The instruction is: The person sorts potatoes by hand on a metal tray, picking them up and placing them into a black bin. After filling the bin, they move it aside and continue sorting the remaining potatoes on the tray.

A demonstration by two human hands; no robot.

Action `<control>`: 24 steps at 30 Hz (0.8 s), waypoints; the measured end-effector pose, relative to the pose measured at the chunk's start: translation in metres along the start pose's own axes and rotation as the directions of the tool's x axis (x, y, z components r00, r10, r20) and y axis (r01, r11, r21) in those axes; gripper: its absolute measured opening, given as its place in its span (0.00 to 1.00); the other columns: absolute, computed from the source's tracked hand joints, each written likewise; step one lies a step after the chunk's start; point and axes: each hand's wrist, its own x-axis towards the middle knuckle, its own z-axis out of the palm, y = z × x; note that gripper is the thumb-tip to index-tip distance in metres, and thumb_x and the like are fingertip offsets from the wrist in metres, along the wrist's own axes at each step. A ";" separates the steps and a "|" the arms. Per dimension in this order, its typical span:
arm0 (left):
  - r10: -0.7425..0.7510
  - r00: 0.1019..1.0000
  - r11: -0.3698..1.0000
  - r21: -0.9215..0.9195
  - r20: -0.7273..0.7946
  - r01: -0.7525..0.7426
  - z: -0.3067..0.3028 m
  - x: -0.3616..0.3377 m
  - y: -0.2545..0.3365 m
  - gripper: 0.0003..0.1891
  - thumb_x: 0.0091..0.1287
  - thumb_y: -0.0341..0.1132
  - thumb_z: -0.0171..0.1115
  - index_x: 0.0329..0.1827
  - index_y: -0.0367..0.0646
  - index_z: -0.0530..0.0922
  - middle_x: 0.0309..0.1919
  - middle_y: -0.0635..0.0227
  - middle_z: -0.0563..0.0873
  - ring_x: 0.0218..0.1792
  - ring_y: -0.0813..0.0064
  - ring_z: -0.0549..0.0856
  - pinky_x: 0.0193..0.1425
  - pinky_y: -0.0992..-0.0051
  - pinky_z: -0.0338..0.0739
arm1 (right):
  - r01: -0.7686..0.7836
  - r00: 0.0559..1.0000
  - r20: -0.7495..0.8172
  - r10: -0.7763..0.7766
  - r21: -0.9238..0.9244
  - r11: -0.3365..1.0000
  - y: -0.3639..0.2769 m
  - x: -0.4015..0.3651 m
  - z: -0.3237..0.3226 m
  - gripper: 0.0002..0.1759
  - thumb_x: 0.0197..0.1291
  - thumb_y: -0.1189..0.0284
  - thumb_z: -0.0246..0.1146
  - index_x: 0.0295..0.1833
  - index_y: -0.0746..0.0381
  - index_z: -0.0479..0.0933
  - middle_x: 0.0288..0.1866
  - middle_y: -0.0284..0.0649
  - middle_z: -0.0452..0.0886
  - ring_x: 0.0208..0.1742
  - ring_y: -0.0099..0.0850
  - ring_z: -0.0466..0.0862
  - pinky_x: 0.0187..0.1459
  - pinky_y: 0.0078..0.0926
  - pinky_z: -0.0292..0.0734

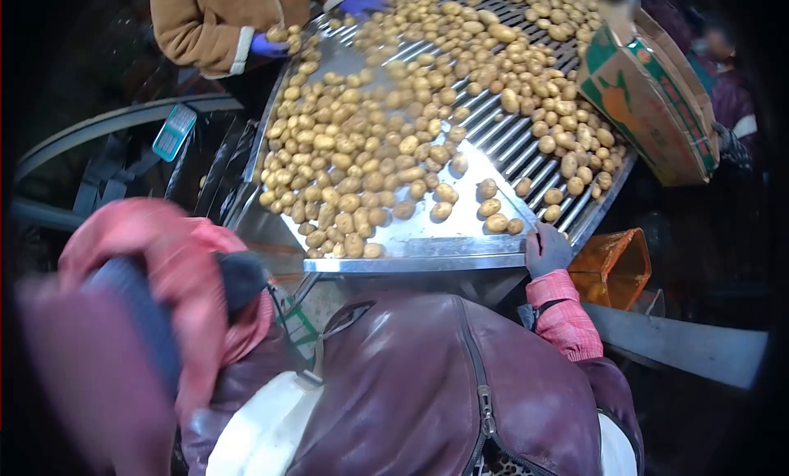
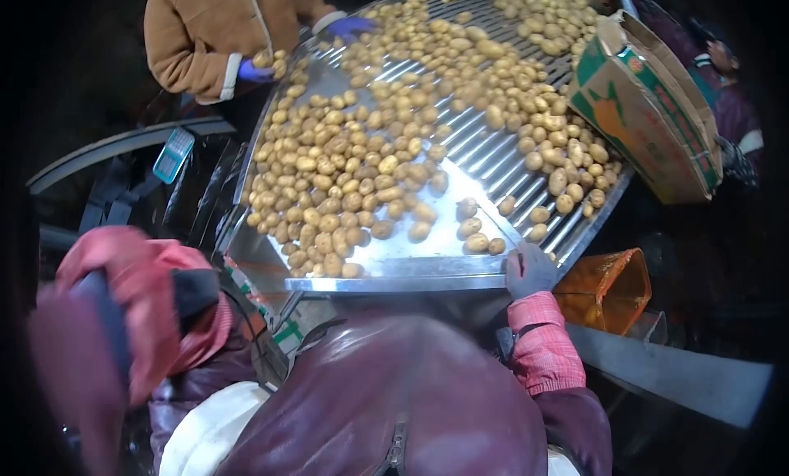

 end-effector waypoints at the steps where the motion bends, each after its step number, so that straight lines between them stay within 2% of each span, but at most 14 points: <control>1: -0.036 0.999 0.999 -0.008 0.040 0.036 0.009 -0.007 -0.007 0.32 0.68 0.49 0.60 0.73 0.44 0.67 0.71 0.48 0.70 0.74 0.49 0.65 0.75 0.52 0.58 | -0.005 1.000 0.021 0.005 -0.018 1.000 -0.001 -0.001 -0.002 0.14 0.61 0.66 0.62 0.48 0.62 0.81 0.41 0.45 0.84 0.42 0.47 0.83 0.45 0.44 0.76; 4: -0.169 0.962 0.984 -0.015 0.216 0.176 0.043 -0.035 -0.033 0.32 0.69 0.50 0.59 0.73 0.44 0.67 0.71 0.48 0.69 0.75 0.49 0.65 0.76 0.51 0.57 | 0.010 0.999 0.035 -0.010 -0.003 1.000 0.000 -0.001 0.000 0.13 0.62 0.67 0.61 0.48 0.62 0.81 0.42 0.46 0.85 0.42 0.47 0.83 0.45 0.42 0.76; 7: -0.259 0.848 0.961 0.033 0.463 0.275 0.099 -0.069 -0.063 0.32 0.69 0.50 0.59 0.73 0.44 0.67 0.71 0.48 0.69 0.75 0.48 0.64 0.77 0.51 0.56 | 0.000 0.999 0.052 0.001 -0.018 1.000 0.000 -0.001 -0.004 0.12 0.61 0.67 0.62 0.47 0.61 0.81 0.43 0.45 0.85 0.42 0.47 0.83 0.46 0.44 0.76; 10: -0.226 0.692 0.973 0.124 0.685 0.195 0.159 -0.106 -0.078 0.33 0.70 0.51 0.58 0.74 0.45 0.67 0.71 0.49 0.69 0.75 0.48 0.64 0.77 0.50 0.55 | 0.004 0.998 0.056 -0.003 -0.021 1.000 0.003 -0.002 0.003 0.12 0.60 0.67 0.62 0.47 0.61 0.81 0.43 0.46 0.85 0.42 0.47 0.83 0.47 0.45 0.76; 11: -0.171 0.660 0.985 0.138 0.731 0.103 0.178 -0.117 -0.083 0.34 0.68 0.54 0.58 0.73 0.47 0.67 0.72 0.48 0.68 0.75 0.44 0.63 0.77 0.44 0.52 | 0.002 0.999 0.054 0.000 -0.030 1.000 0.005 -0.003 0.005 0.12 0.60 0.67 0.62 0.47 0.61 0.81 0.42 0.46 0.85 0.42 0.47 0.83 0.47 0.45 0.76; 12: -0.119 0.683 0.990 0.141 0.721 0.024 0.199 -0.129 -0.092 0.34 0.67 0.56 0.58 0.73 0.48 0.68 0.72 0.49 0.68 0.75 0.43 0.63 0.76 0.41 0.51 | 0.058 0.998 -0.009 -0.058 -0.046 0.997 0.006 -0.002 0.006 0.12 0.61 0.67 0.62 0.46 0.61 0.81 0.41 0.46 0.84 0.41 0.47 0.83 0.46 0.45 0.75; 14: -0.003 0.709 0.980 0.143 0.706 -0.138 0.229 -0.150 -0.108 0.35 0.65 0.59 0.57 0.72 0.51 0.69 0.73 0.50 0.67 0.75 0.41 0.62 0.74 0.33 0.48 | 0.039 0.998 0.057 -0.037 -0.042 0.998 0.000 0.002 0.001 0.12 0.61 0.67 0.61 0.47 0.61 0.80 0.41 0.46 0.84 0.40 0.47 0.82 0.45 0.45 0.75; 17: -0.019 0.740 0.967 0.199 0.672 -0.156 0.225 -0.160 -0.115 0.34 0.63 0.58 0.58 0.71 0.55 0.69 0.74 0.49 0.66 0.75 0.39 0.62 0.72 0.29 0.47 | 0.030 0.995 0.098 -0.026 -0.037 0.999 -0.004 0.003 -0.003 0.12 0.61 0.68 0.61 0.47 0.61 0.80 0.40 0.45 0.83 0.39 0.47 0.82 0.43 0.44 0.74; 18: -0.026 0.686 0.939 0.253 0.727 -0.233 0.211 -0.155 -0.113 0.36 0.62 0.60 0.59 0.72 0.56 0.69 0.74 0.49 0.66 0.74 0.39 0.63 0.71 0.29 0.49 | 0.027 0.995 0.096 -0.023 -0.040 0.999 -0.004 0.002 -0.003 0.12 0.61 0.68 0.60 0.47 0.61 0.80 0.40 0.45 0.83 0.39 0.47 0.82 0.43 0.44 0.74; 19: -0.043 0.686 0.945 0.253 0.726 -0.208 0.199 -0.155 -0.116 0.36 0.61 0.61 0.60 0.72 0.56 0.69 0.73 0.49 0.67 0.74 0.39 0.63 0.71 0.29 0.50 | 0.025 0.996 0.092 -0.021 -0.041 0.999 -0.004 0.003 -0.003 0.12 0.61 0.68 0.60 0.47 0.61 0.80 0.40 0.45 0.83 0.39 0.48 0.81 0.44 0.44 0.74; 20: -0.058 0.686 0.950 0.252 0.725 -0.186 0.187 -0.155 -0.120 0.37 0.61 0.62 0.61 0.72 0.56 0.70 0.73 0.49 0.67 0.73 0.39 0.64 0.70 0.29 0.51 | -0.020 0.988 0.152 0.027 -0.047 0.999 -0.005 0.005 -0.004 0.11 0.61 0.68 0.60 0.46 0.60 0.80 0.39 0.44 0.83 0.39 0.48 0.81 0.43 0.44 0.74; 23: -0.071 0.725 0.956 0.255 0.685 -0.147 0.168 -0.172 -0.133 0.38 0.58 0.64 0.63 0.71 0.56 0.72 0.73 0.50 0.68 0.73 0.40 0.65 0.69 0.31 0.53 | 0.058 0.998 0.045 -0.054 -0.082 0.995 -0.004 0.002 -0.002 0.11 0.60 0.67 0.60 0.46 0.59 0.80 0.39 0.44 0.83 0.39 0.48 0.81 0.44 0.45 0.74; 24: -0.079 0.747 0.954 0.267 0.660 -0.136 0.164 -0.176 -0.137 0.39 0.57 0.64 0.64 0.70 0.57 0.72 0.73 0.50 0.68 0.73 0.41 0.65 0.69 0.32 0.53 | 0.029 0.997 0.073 -0.023 -0.087 0.996 -0.004 0.002 -0.004 0.11 0.60 0.67 0.61 0.47 0.58 0.80 0.40 0.44 0.83 0.40 0.48 0.81 0.44 0.44 0.74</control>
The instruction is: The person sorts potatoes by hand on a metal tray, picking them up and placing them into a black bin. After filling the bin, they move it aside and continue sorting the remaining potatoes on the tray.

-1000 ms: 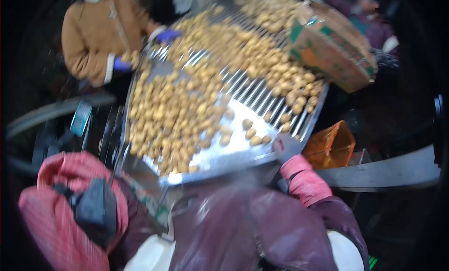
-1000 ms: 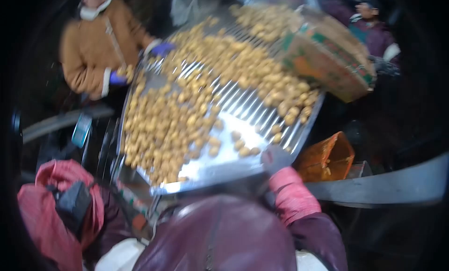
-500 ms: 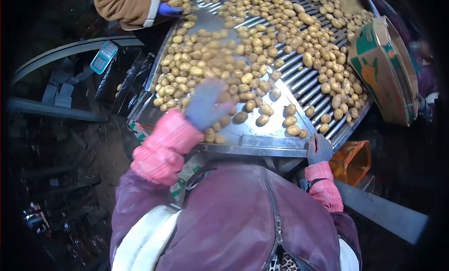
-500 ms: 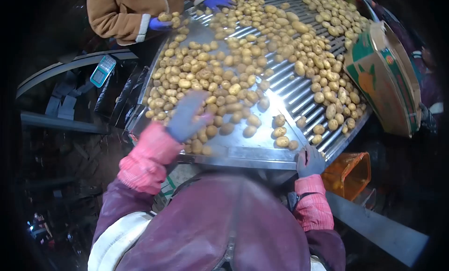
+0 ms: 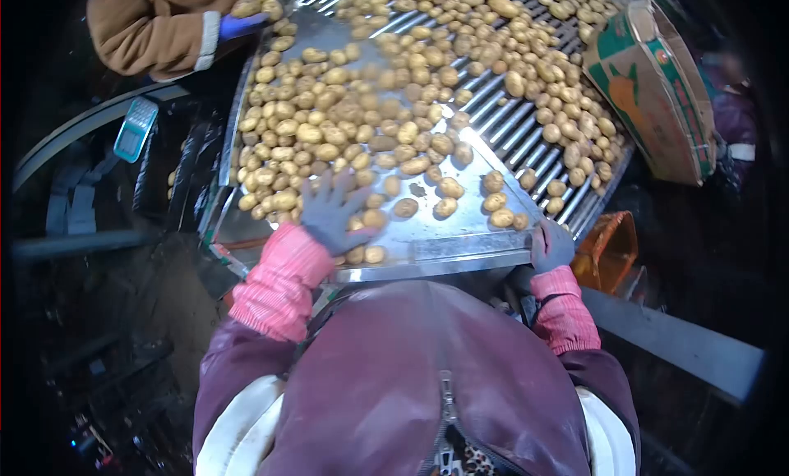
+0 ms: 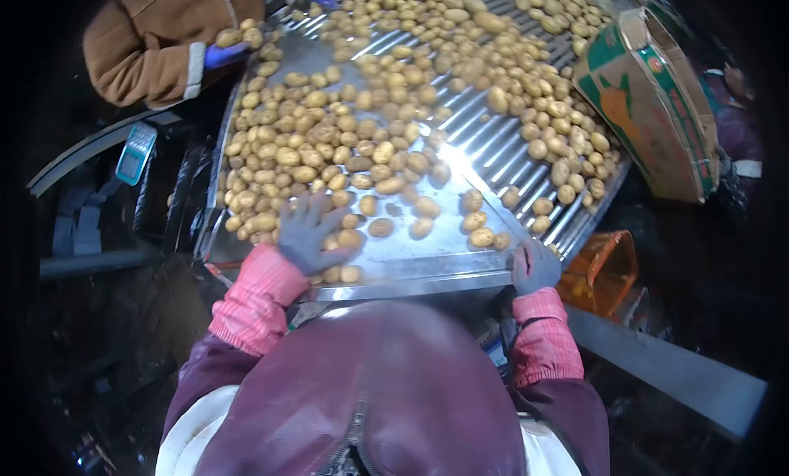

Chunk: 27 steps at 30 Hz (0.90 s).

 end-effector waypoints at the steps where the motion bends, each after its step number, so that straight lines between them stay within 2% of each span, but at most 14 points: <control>1: -0.015 1.000 1.000 0.014 -0.005 0.015 -0.001 -0.002 -0.003 0.38 0.57 0.65 0.64 0.69 0.56 0.74 0.72 0.51 0.68 0.72 0.43 0.66 0.70 0.32 0.53 | -0.025 0.999 0.027 0.025 0.002 1.000 -0.001 0.001 0.000 0.12 0.60 0.66 0.61 0.48 0.58 0.80 0.41 0.44 0.83 0.40 0.48 0.81 0.44 0.44 0.74; 3: -0.053 0.998 0.998 0.042 -0.015 0.054 -0.001 -0.008 -0.007 0.37 0.56 0.66 0.65 0.65 0.56 0.76 0.71 0.53 0.69 0.71 0.47 0.68 0.71 0.32 0.52 | -0.044 0.997 0.058 0.045 -0.012 0.999 -0.003 0.002 -0.001 0.14 0.60 0.66 0.62 0.50 0.57 0.80 0.43 0.44 0.83 0.42 0.48 0.81 0.45 0.44 0.74; 5: -0.086 0.996 0.996 0.013 0.010 0.086 -0.002 -0.012 -0.015 0.37 0.56 0.64 0.65 0.67 0.55 0.76 0.72 0.50 0.68 0.72 0.46 0.67 0.71 0.34 0.52 | -0.036 0.997 0.061 0.039 -0.041 0.998 -0.003 0.003 0.000 0.16 0.60 0.65 0.63 0.53 0.57 0.79 0.45 0.43 0.83 0.44 0.48 0.81 0.46 0.45 0.74; 6: -0.105 0.994 0.994 0.002 0.023 0.105 -0.001 -0.014 -0.018 0.38 0.56 0.64 0.65 0.67 0.55 0.75 0.73 0.49 0.67 0.72 0.45 0.66 0.71 0.35 0.52 | -0.072 0.988 0.135 0.077 -0.041 0.997 -0.003 0.004 -0.003 0.22 0.58 0.63 0.65 0.58 0.58 0.78 0.50 0.45 0.82 0.48 0.48 0.81 0.50 0.45 0.75; 9: -0.181 0.983 0.983 0.038 0.018 0.181 0.003 -0.024 -0.026 0.37 0.56 0.63 0.66 0.66 0.54 0.76 0.73 0.47 0.66 0.72 0.45 0.66 0.72 0.35 0.51 | -0.082 0.983 0.162 0.082 -0.006 0.997 -0.011 0.021 -0.006 0.28 0.56 0.60 0.67 0.61 0.60 0.76 0.55 0.48 0.80 0.53 0.48 0.80 0.56 0.45 0.74; 11: -0.211 0.977 0.977 -0.008 -0.036 0.211 0.005 -0.030 -0.022 0.36 0.55 0.59 0.68 0.64 0.49 0.77 0.71 0.47 0.68 0.72 0.42 0.65 0.74 0.36 0.48 | -0.056 0.973 0.225 0.052 0.012 0.998 -0.023 0.041 -0.003 0.33 0.55 0.56 0.67 0.64 0.61 0.74 0.61 0.52 0.77 0.59 0.49 0.79 0.59 0.45 0.74; 13: -0.207 0.972 0.978 -0.030 -0.115 0.204 0.005 -0.030 -0.010 0.35 0.55 0.56 0.68 0.64 0.47 0.75 0.69 0.48 0.69 0.71 0.41 0.66 0.74 0.37 0.49 | 0.000 0.964 0.265 -0.013 0.046 0.999 -0.031 0.068 0.008 0.34 0.56 0.55 0.65 0.65 0.61 0.74 0.62 0.53 0.76 0.60 0.50 0.78 0.59 0.44 0.75; 16: -0.129 0.991 0.957 -0.264 -0.029 0.117 -0.009 -0.020 0.029 0.35 0.56 0.52 0.68 0.65 0.44 0.73 0.65 0.48 0.71 0.68 0.41 0.67 0.73 0.37 0.51 | -0.025 0.850 0.518 -0.097 0.223 0.974 -0.070 0.107 0.013 0.37 0.55 0.61 0.69 0.70 0.58 0.68 0.63 0.51 0.74 0.64 0.53 0.75 0.65 0.46 0.70; 17: -0.092 0.995 0.972 -0.222 -0.044 0.080 -0.005 -0.021 0.034 0.36 0.56 0.52 0.68 0.66 0.43 0.73 0.64 0.48 0.71 0.67 0.42 0.67 0.72 0.37 0.51 | -0.017 0.790 0.597 -0.138 0.246 0.969 -0.091 0.119 0.012 0.37 0.55 0.61 0.69 0.70 0.57 0.68 0.61 0.49 0.75 0.64 0.52 0.74 0.65 0.47 0.70; 19: -0.018 0.998 0.990 -0.138 -0.065 0.008 0.011 -0.026 0.044 0.36 0.56 0.51 0.67 0.66 0.42 0.72 0.62 0.49 0.72 0.65 0.43 0.67 0.72 0.37 0.52 | 0.030 0.770 0.621 -0.148 0.196 0.980 -0.133 0.121 0.023 0.32 0.56 0.62 0.67 0.67 0.55 0.70 0.58 0.47 0.76 0.64 0.51 0.75 0.64 0.49 0.70; 20: -0.022 1.000 0.990 -0.137 -0.010 0.021 0.013 -0.026 0.044 0.36 0.57 0.51 0.67 0.67 0.42 0.71 0.64 0.47 0.71 0.67 0.41 0.66 0.72 0.37 0.51 | 0.103 0.786 0.571 -0.237 0.257 0.961 -0.138 0.111 0.058 0.31 0.56 0.64 0.66 0.67 0.55 0.71 0.59 0.47 0.75 0.64 0.50 0.75 0.63 0.49 0.71; 23: -0.040 0.997 0.996 -0.082 -0.063 0.035 0.029 -0.034 0.045 0.37 0.58 0.51 0.67 0.68 0.43 0.71 0.65 0.47 0.71 0.70 0.41 0.65 0.73 0.37 0.50 | 0.223 0.887 0.225 -0.403 0.555 0.801 -0.145 0.104 0.085 0.29 0.54 0.66 0.66 0.64 0.55 0.74 0.61 0.48 0.76 0.60 0.49 0.78 0.57 0.50 0.74; 26: -0.100 0.994 0.994 -0.044 -0.033 0.099 0.030 -0.036 0.052 0.38 0.57 0.50 0.67 0.69 0.42 0.70 0.66 0.46 0.71 0.72 0.41 0.64 0.75 0.38 0.48 | 0.185 0.889 0.245 -0.387 0.580 0.793 -0.132 0.113 0.059 0.26 0.55 0.64 0.67 0.62 0.53 0.75 0.62 0.48 0.76 0.62 0.49 0.78 0.59 0.47 0.75; 27: -0.108 0.994 0.993 -0.043 -0.025 0.107 0.027 -0.034 0.054 0.37 0.57 0.50 0.67 0.69 0.42 0.71 0.66 0.47 0.71 0.72 0.42 0.64 0.75 0.38 0.48 | 0.234 0.868 0.332 -0.371 0.386 0.892 -0.118 0.123 0.048 0.25 0.57 0.62 0.65 0.62 0.53 0.76 0.63 0.47 0.75 0.65 0.48 0.76 0.62 0.47 0.73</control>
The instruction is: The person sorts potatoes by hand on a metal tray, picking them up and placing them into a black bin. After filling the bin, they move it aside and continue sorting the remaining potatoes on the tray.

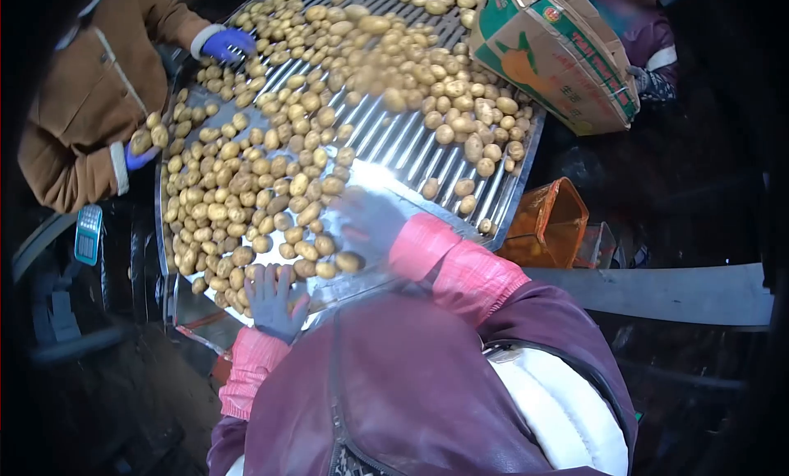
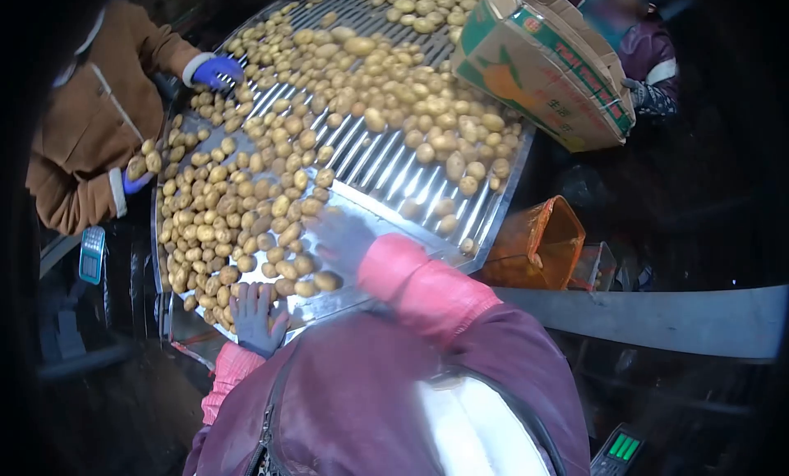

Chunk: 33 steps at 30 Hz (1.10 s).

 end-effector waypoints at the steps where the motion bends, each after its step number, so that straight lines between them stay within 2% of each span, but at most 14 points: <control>1: -0.013 1.000 1.000 0.002 0.009 0.013 -0.004 0.002 0.003 0.37 0.57 0.50 0.67 0.69 0.42 0.71 0.66 0.47 0.71 0.72 0.43 0.65 0.75 0.38 0.48 | -0.041 0.996 0.073 0.058 -0.215 0.976 0.018 0.000 -0.024 0.24 0.59 0.60 0.63 0.62 0.52 0.77 0.65 0.47 0.75 0.67 0.47 0.74 0.65 0.47 0.70; 3: -0.022 1.000 1.000 0.015 0.018 0.022 -0.008 0.004 0.006 0.37 0.56 0.49 0.67 0.68 0.41 0.71 0.66 0.48 0.72 0.72 0.45 0.65 0.75 0.39 0.49 | -0.242 0.964 0.012 0.266 -0.379 0.893 0.036 -0.011 -0.084 0.23 0.63 0.56 0.60 0.61 0.52 0.79 0.68 0.45 0.73 0.73 0.45 0.68 0.71 0.46 0.63; 6: -0.027 0.999 0.999 0.024 0.024 0.026 -0.007 0.007 0.006 0.37 0.56 0.49 0.68 0.67 0.41 0.72 0.66 0.49 0.72 0.72 0.46 0.65 0.75 0.39 0.49 | -0.409 0.728 -0.685 -0.012 -0.449 0.794 0.180 -0.041 -0.078 0.29 0.55 0.55 0.67 0.60 0.58 0.76 0.49 0.48 0.79 0.49 0.52 0.80 0.51 0.52 0.75; 7: -0.019 1.000 1.000 0.024 0.009 0.019 -0.005 0.005 0.005 0.37 0.56 0.50 0.67 0.67 0.41 0.72 0.65 0.49 0.72 0.72 0.46 0.66 0.75 0.40 0.49 | -0.610 0.711 -0.568 0.416 -0.204 0.766 0.197 -0.048 -0.093 0.32 0.60 0.49 0.62 0.66 0.52 0.73 0.59 0.49 0.77 0.58 0.53 0.78 0.60 0.49 0.72; 14: -0.033 0.998 0.999 0.023 0.062 0.032 -0.013 0.010 0.010 0.37 0.58 0.51 0.66 0.68 0.41 0.70 0.66 0.52 0.72 0.71 0.46 0.65 0.75 0.39 0.48 | -0.771 0.627 -0.107 0.772 -0.225 0.595 0.211 -0.012 -0.129 0.38 0.63 0.35 0.51 0.75 0.39 0.65 0.71 0.45 0.70 0.69 0.49 0.72 0.69 0.51 0.64; 18: 0.001 0.999 1.000 0.008 0.046 -0.002 -0.012 0.010 0.006 0.38 0.57 0.50 0.66 0.69 0.42 0.70 0.66 0.53 0.72 0.72 0.47 0.65 0.75 0.39 0.48 | -0.665 0.715 -0.024 0.699 -0.334 0.668 0.178 -0.012 -0.114 0.38 0.64 0.38 0.52 0.77 0.39 0.62 0.75 0.44 0.67 0.75 0.46 0.67 0.72 0.52 0.62; 20: 0.002 0.999 1.000 0.005 0.048 -0.002 -0.009 0.007 0.004 0.38 0.56 0.50 0.66 0.69 0.42 0.69 0.66 0.53 0.72 0.72 0.48 0.65 0.74 0.39 0.48 | -0.664 0.744 -0.048 0.667 -0.168 0.728 0.155 -0.013 -0.095 0.37 0.64 0.38 0.52 0.75 0.41 0.65 0.71 0.44 0.71 0.68 0.48 0.74 0.69 0.53 0.63; 22: 0.016 0.999 1.000 0.010 0.035 -0.016 -0.004 0.005 0.001 0.38 0.56 0.50 0.67 0.69 0.42 0.69 0.66 0.54 0.72 0.72 0.49 0.66 0.75 0.39 0.48 | -0.622 0.781 0.013 0.624 -0.069 0.780 0.132 -0.008 -0.082 0.39 0.68 0.38 0.48 0.79 0.44 0.59 0.78 0.48 0.63 0.76 0.47 0.66 0.75 0.52 0.58; 26: 0.018 0.999 1.000 0.021 0.047 -0.019 -0.002 0.002 -0.005 0.40 0.56 0.50 0.67 0.72 0.42 0.68 0.68 0.52 0.71 0.73 0.49 0.65 0.75 0.39 0.48 | -0.387 0.909 -0.174 0.379 -0.019 0.922 0.133 -0.016 -0.056 0.32 0.63 0.48 0.61 0.69 0.49 0.73 0.68 0.47 0.74 0.66 0.48 0.76 0.68 0.43 0.69; 27: 0.036 0.999 0.999 0.024 0.031 -0.036 -0.002 0.002 -0.007 0.40 0.57 0.49 0.67 0.72 0.41 0.68 0.68 0.52 0.71 0.73 0.48 0.65 0.75 0.39 0.48 | -0.376 0.900 -0.255 0.354 -0.041 0.926 0.165 -0.016 -0.047 0.31 0.62 0.50 0.63 0.67 0.51 0.74 0.67 0.48 0.75 0.66 0.48 0.76 0.68 0.42 0.69; 29: 0.065 0.998 0.998 0.026 -0.001 -0.065 0.000 0.001 -0.005 0.40 0.57 0.49 0.66 0.72 0.40 0.68 0.68 0.52 0.72 0.73 0.48 0.66 0.75 0.40 0.48 | -0.312 0.732 -0.449 0.512 0.447 0.838 0.214 -0.012 -0.069 0.29 0.60 0.54 0.67 0.64 0.56 0.77 0.64 0.51 0.77 0.66 0.48 0.76 0.67 0.41 0.71; 31: 0.084 0.996 0.996 0.037 -0.018 -0.083 -0.002 0.001 -0.005 0.40 0.58 0.48 0.66 0.73 0.39 0.68 0.68 0.52 0.72 0.73 0.48 0.66 0.76 0.41 0.48 | -0.471 0.654 -0.687 0.316 -0.043 0.881 0.257 -0.029 -0.122 0.30 0.55 0.59 0.73 0.61 0.61 0.78 0.62 0.54 0.78 0.64 0.49 0.77 0.64 0.43 0.74; 32: 0.055 0.998 0.998 0.022 -0.013 -0.055 -0.006 0.004 0.001 0.38 0.59 0.47 0.66 0.71 0.38 0.69 0.66 0.51 0.74 0.71 0.47 0.68 0.75 0.42 0.49 | -0.625 0.575 -0.521 0.631 0.219 0.749 0.280 -0.032 -0.149 0.33 0.57 0.54 0.71 0.65 0.59 0.75 0.63 0.55 0.77 0.63 0.51 0.77 0.63 0.45 0.75; 33: 0.028 1.000 0.999 0.023 0.009 -0.028 -0.009 0.006 0.004 0.38 0.59 0.47 0.66 0.71 0.38 0.69 0.66 0.51 0.74 0.71 0.47 0.68 0.75 0.41 0.49 | -0.773 0.530 -0.459 0.713 0.086 0.629 0.292 -0.038 -0.169 0.37 0.59 0.50 0.68 0.70 0.55 0.70 0.66 0.57 0.74 0.64 0.55 0.76 0.64 0.46 0.73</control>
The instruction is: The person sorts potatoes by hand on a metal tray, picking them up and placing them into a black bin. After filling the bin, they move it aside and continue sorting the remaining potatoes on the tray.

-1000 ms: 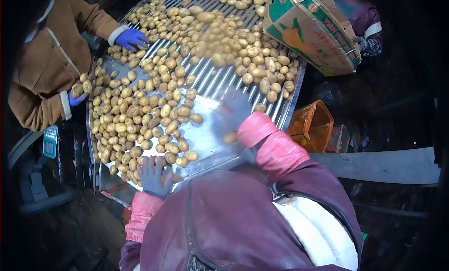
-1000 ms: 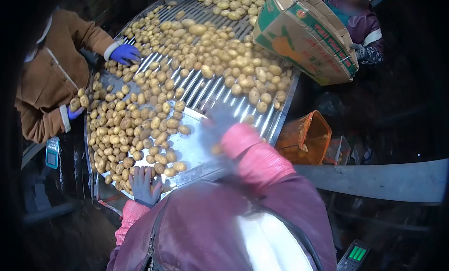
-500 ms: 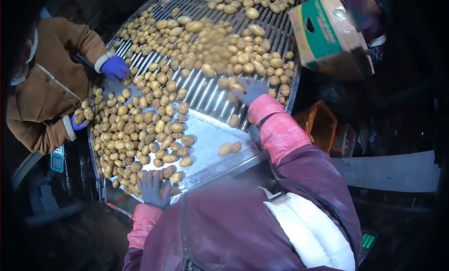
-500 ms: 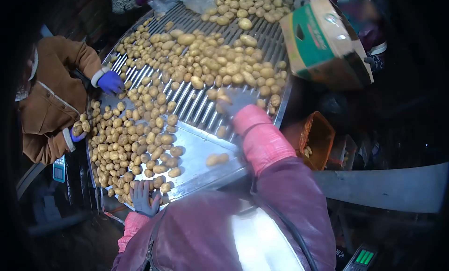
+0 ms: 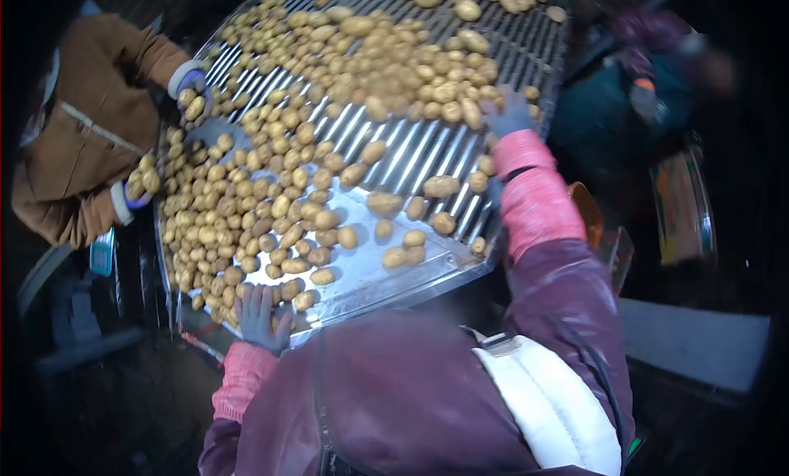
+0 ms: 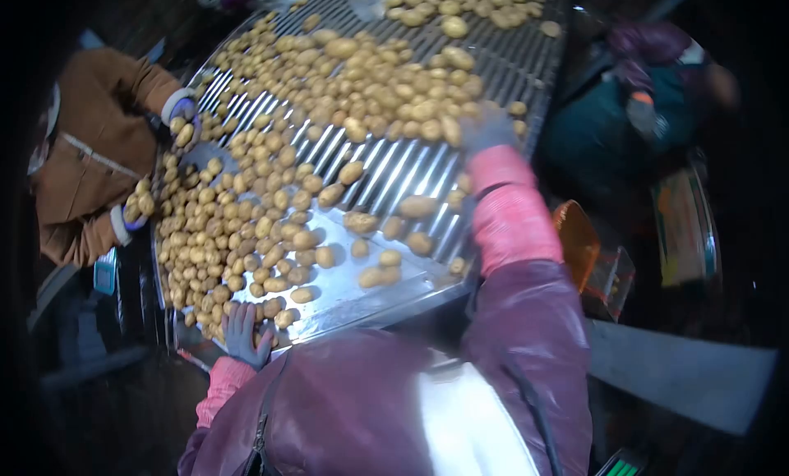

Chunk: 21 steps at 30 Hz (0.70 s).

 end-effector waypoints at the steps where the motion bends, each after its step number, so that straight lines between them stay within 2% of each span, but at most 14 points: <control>1: -0.027 0.999 1.000 0.002 0.021 0.026 -0.001 0.000 0.002 0.37 0.59 0.47 0.66 0.71 0.38 0.69 0.66 0.51 0.74 0.71 0.46 0.69 0.75 0.41 0.50 | 0.118 0.990 0.110 -0.093 -0.247 0.962 0.022 0.015 0.005 0.38 0.60 0.48 0.65 0.71 0.54 0.68 0.67 0.56 0.73 0.66 0.55 0.74 0.66 0.47 0.71; 2: -0.034 0.999 0.999 -0.005 0.019 0.034 -0.002 0.001 0.003 0.37 0.59 0.47 0.66 0.71 0.39 0.69 0.66 0.51 0.74 0.70 0.46 0.69 0.74 0.40 0.50 | 0.266 0.958 0.218 -0.184 -0.452 0.852 0.043 0.031 0.011 0.38 0.61 0.47 0.62 0.73 0.53 0.67 0.69 0.55 0.72 0.68 0.56 0.72 0.68 0.48 0.68; 3: -0.039 0.999 0.999 -0.004 0.024 0.039 -0.001 0.001 0.003 0.38 0.58 0.47 0.67 0.71 0.39 0.69 0.66 0.51 0.74 0.70 0.45 0.69 0.74 0.40 0.50 | -0.009 0.990 0.143 0.022 -0.089 0.996 0.084 0.063 0.055 0.36 0.62 0.47 0.59 0.72 0.53 0.68 0.70 0.52 0.72 0.72 0.54 0.69 0.70 0.49 0.65; 6: -0.028 0.999 0.999 -0.017 0.039 0.028 0.001 0.000 -0.002 0.39 0.58 0.47 0.67 0.72 0.40 0.67 0.67 0.52 0.73 0.71 0.46 0.68 0.75 0.40 0.50 | -0.030 0.972 0.219 0.084 -0.236 0.971 0.036 0.042 0.031 0.35 0.63 0.45 0.56 0.71 0.52 0.68 0.72 0.52 0.69 0.73 0.55 0.66 0.69 0.55 0.64; 9: -0.022 0.999 1.000 -0.015 0.041 0.023 0.001 0.001 -0.003 0.38 0.59 0.47 0.66 0.72 0.40 0.67 0.68 0.53 0.72 0.72 0.47 0.67 0.75 0.41 0.50 | 0.015 0.974 0.215 0.067 -0.357 0.934 0.021 0.016 0.035 0.33 0.64 0.45 0.54 0.69 0.52 0.68 0.71 0.51 0.68 0.72 0.55 0.67 0.67 0.56 0.66; 10: -0.035 0.997 0.999 -0.018 0.064 0.036 -0.001 0.002 -0.001 0.38 0.60 0.47 0.66 0.72 0.40 0.67 0.68 0.54 0.72 0.72 0.48 0.66 0.74 0.41 0.50 | 0.042 0.982 0.184 0.033 -0.389 0.920 0.022 0.011 0.038 0.32 0.64 0.45 0.53 0.67 0.53 0.69 0.70 0.50 0.68 0.70 0.54 0.70 0.65 0.54 0.69; 13: -0.025 0.998 0.999 -0.024 0.060 0.027 -0.004 0.003 -0.001 0.38 0.60 0.47 0.66 0.72 0.41 0.67 0.67 0.54 0.72 0.71 0.48 0.67 0.75 0.42 0.50 | 0.102 0.966 0.258 0.017 -0.437 0.894 0.004 -0.008 0.038 0.31 0.65 0.46 0.52 0.67 0.52 0.69 0.69 0.49 0.69 0.70 0.53 0.70 0.65 0.55 0.69; 14: -0.029 0.998 0.999 -0.020 0.060 0.030 -0.003 0.002 -0.001 0.38 0.60 0.48 0.66 0.72 0.41 0.67 0.67 0.54 0.72 0.71 0.48 0.67 0.75 0.42 0.50 | 0.193 0.968 0.214 -0.133 -0.286 0.939 0.007 -0.022 0.045 0.29 0.62 0.47 0.58 0.63 0.52 0.71 0.62 0.52 0.75 0.61 0.56 0.77 0.59 0.57 0.74; 15: -0.032 0.998 0.999 -0.018 0.060 0.033 -0.002 0.000 -0.001 0.38 0.60 0.48 0.66 0.72 0.41 0.67 0.67 0.54 0.72 0.71 0.48 0.67 0.75 0.42 0.50 | 0.190 0.966 0.226 -0.128 -0.277 0.942 0.007 -0.035 0.060 0.28 0.62 0.48 0.58 0.62 0.52 0.72 0.60 0.52 0.77 0.60 0.55 0.78 0.58 0.56 0.74; 16: -0.035 0.998 0.999 -0.012 0.055 0.036 -0.001 0.001 -0.003 0.38 0.60 0.48 0.66 0.72 0.40 0.67 0.67 0.54 0.72 0.71 0.48 0.67 0.75 0.42 0.50 | 0.298 0.947 0.246 -0.208 -0.423 0.856 -0.011 -0.050 0.056 0.27 0.63 0.49 0.58 0.62 0.52 0.73 0.57 0.50 0.78 0.59 0.53 0.78 0.59 0.52 0.73; 17: -0.029 0.999 0.999 -0.023 0.032 0.030 0.001 0.000 -0.004 0.37 0.60 0.48 0.66 0.71 0.40 0.68 0.66 0.54 0.73 0.71 0.48 0.67 0.74 0.42 0.50 | 0.267 0.961 0.177 -0.214 -0.386 0.883 -0.021 -0.067 0.059 0.25 0.63 0.50 0.60 0.60 0.52 0.75 0.54 0.49 0.79 0.58 0.51 0.79 0.60 0.48 0.72; 19: -0.026 1.000 0.999 -0.043 -0.016 0.025 0.005 -0.003 -0.005 0.36 0.60 0.48 0.67 0.70 0.40 0.70 0.66 0.54 0.73 0.70 0.48 0.67 0.74 0.42 0.50 | 0.267 0.948 0.244 -0.203 -0.271 0.925 -0.041 -0.091 0.047 0.26 0.63 0.52 0.61 0.63 0.52 0.76 0.58 0.47 0.78 0.61 0.45 0.77 0.64 0.43 0.70; 21: 0.000 0.997 1.000 -0.029 -0.072 -0.002 -0.003 -0.001 -0.003 0.35 0.60 0.46 0.67 0.70 0.41 0.70 0.65 0.53 0.74 0.67 0.48 0.71 0.72 0.44 0.56 | 0.271 0.960 0.103 -0.260 -0.115 0.956 -0.043 -0.108 0.050 0.25 0.60 0.53 0.65 0.59 0.54 0.79 0.57 0.47 0.79 0.58 0.44 0.79 0.62 0.41 0.72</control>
